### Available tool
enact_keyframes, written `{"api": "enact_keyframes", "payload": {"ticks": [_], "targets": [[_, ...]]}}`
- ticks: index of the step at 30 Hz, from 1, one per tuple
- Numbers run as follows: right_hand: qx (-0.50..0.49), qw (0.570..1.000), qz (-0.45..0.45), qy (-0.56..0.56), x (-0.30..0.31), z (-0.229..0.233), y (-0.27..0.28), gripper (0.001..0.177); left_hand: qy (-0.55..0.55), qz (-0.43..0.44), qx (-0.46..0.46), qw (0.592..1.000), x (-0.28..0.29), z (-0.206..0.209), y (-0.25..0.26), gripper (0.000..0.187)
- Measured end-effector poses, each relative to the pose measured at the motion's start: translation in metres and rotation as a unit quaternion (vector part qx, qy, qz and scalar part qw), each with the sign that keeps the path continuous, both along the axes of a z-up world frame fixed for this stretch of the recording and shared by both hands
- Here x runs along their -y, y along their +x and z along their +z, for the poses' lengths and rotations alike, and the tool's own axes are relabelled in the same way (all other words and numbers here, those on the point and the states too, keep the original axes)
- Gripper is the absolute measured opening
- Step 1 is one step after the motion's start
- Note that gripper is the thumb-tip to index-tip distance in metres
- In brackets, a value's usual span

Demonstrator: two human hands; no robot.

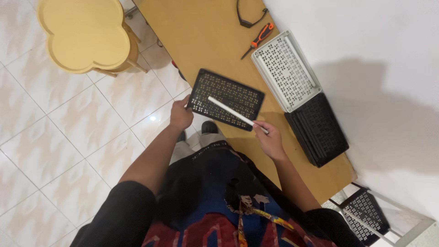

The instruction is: The person assembles plastic trays by inserting white and black rods into the corners of black and white trays. They use a screwdriver to tighten the connections and stack the assembled trays on a wooden table.

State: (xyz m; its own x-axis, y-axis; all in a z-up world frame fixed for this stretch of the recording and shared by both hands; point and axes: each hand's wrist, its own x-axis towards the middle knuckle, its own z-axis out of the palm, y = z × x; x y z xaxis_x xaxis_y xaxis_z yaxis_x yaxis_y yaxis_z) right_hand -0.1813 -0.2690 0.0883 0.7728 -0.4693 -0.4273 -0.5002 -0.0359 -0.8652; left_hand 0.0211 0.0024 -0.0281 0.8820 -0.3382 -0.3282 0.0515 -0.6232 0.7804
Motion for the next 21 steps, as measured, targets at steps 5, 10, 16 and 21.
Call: {"api": "enact_keyframes", "payload": {"ticks": [5,10,16,21], "targets": [[0.0,0.999,0.018,-0.046,-0.016,0.01,0.006,0.023,-0.077,0.065,0.026,0.995,0.015,0.0,0.014,0.062],[0.109,0.994,-0.024,-0.001,-0.022,0.003,0.017,0.018,-0.036,-0.053,0.131,0.989,0.007,0.048,-0.022,0.079],[0.17,0.981,-0.088,-0.019,-0.01,0.004,0.035,0.021,0.149,-0.292,0.039,0.944,0.019,0.094,-0.034,0.086],[0.202,0.973,-0.106,0.039,-0.003,0.021,0.049,0.027,0.189,-0.326,0.059,0.924,0.023,0.089,-0.022,0.076]]}}
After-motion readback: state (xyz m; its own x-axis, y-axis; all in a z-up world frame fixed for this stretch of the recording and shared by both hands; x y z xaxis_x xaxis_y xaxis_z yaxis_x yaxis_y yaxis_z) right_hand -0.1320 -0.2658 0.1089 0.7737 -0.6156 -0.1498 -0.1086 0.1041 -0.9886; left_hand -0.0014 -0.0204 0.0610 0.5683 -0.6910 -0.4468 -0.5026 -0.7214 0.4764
